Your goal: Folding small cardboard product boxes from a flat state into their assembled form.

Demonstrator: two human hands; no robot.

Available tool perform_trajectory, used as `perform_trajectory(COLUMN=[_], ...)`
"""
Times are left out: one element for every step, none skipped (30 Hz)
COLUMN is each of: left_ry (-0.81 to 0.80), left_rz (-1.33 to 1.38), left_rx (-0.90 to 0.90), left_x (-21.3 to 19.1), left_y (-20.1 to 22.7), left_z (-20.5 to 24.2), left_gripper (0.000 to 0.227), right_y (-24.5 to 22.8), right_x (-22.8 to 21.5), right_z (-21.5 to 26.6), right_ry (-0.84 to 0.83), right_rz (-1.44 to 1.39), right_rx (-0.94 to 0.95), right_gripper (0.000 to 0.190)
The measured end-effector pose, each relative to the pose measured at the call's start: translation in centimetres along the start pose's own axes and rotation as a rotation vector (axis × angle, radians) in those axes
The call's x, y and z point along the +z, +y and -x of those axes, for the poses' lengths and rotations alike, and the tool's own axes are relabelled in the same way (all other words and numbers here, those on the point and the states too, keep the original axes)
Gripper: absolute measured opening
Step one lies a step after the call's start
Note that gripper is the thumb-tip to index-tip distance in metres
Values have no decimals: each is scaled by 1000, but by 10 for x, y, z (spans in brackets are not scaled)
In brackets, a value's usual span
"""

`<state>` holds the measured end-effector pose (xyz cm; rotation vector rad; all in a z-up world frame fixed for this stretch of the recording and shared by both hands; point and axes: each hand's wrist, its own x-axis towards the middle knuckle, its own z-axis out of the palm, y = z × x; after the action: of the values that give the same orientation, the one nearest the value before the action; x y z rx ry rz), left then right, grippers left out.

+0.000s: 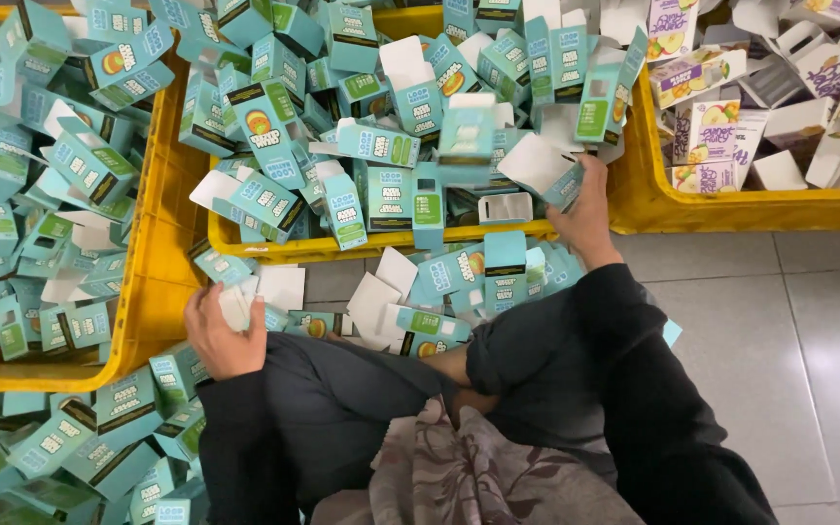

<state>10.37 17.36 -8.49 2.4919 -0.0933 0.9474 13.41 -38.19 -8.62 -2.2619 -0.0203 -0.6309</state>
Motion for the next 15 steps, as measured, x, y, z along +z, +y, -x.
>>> perform_trajectory(left_ry=[0, -3, -6, -3, 5, 13, 16, 39, 63, 68, 81, 92, 94, 61, 28], left_rz=[-2, 10, 22, 16, 35, 50, 40, 69, 99, 89, 184, 285, 282, 392, 503], left_rx=[-3, 10, 23, 17, 25, 31, 23, 21, 19, 8, -2, -10, -19, -9, 0], left_x=[1, 3, 4, 3, 1, -2, -4, -4, -5, -9, -13, -15, -15, -15, -15], left_y=[-1, -2, -4, -1, 2, 4, 8, 13, 18, 33, 48, 65, 84, 105, 125], left_z=[2, 3, 4, 2, 1, 1, 2, 1, 1, 0, 0, -1, 4, 10, 16], left_gripper=[57, 57, 58, 58, 55, 53, 53, 50, 48, 48, 46, 45, 45, 48, 51], right_y=[-3, -6, -10, -8, -6, -5, -12, -19, -25, -49, -73, -95, -110, -124, -138], right_x=[-3, -4, -6, -9, -12, -14, -21, -28, -35, -41, -46, -56, -42, -31, -20], right_z=[-1, -4, -7, -10, -14, -18, -19, -23, -27, -27, -26, -24, -17, -7, 3], right_ry=[-3, -43, -83, -90, -148, -209, -219, -157, -95, -106, -37, 35, 27, 48, 68], right_rz=[-1, 0, 1, -3, 61, 123, 116, 110, 103, 97, 58, 24, 24, -112, -249], right_rx=[-1, 0, 1, -5, 25, 53, 47, 12, -22, -32, -90, -144, -149, -219, -287], right_gripper=[88, 89, 91, 91, 92, 93, 93, 89, 86, 86, 87, 88, 88, 92, 97])
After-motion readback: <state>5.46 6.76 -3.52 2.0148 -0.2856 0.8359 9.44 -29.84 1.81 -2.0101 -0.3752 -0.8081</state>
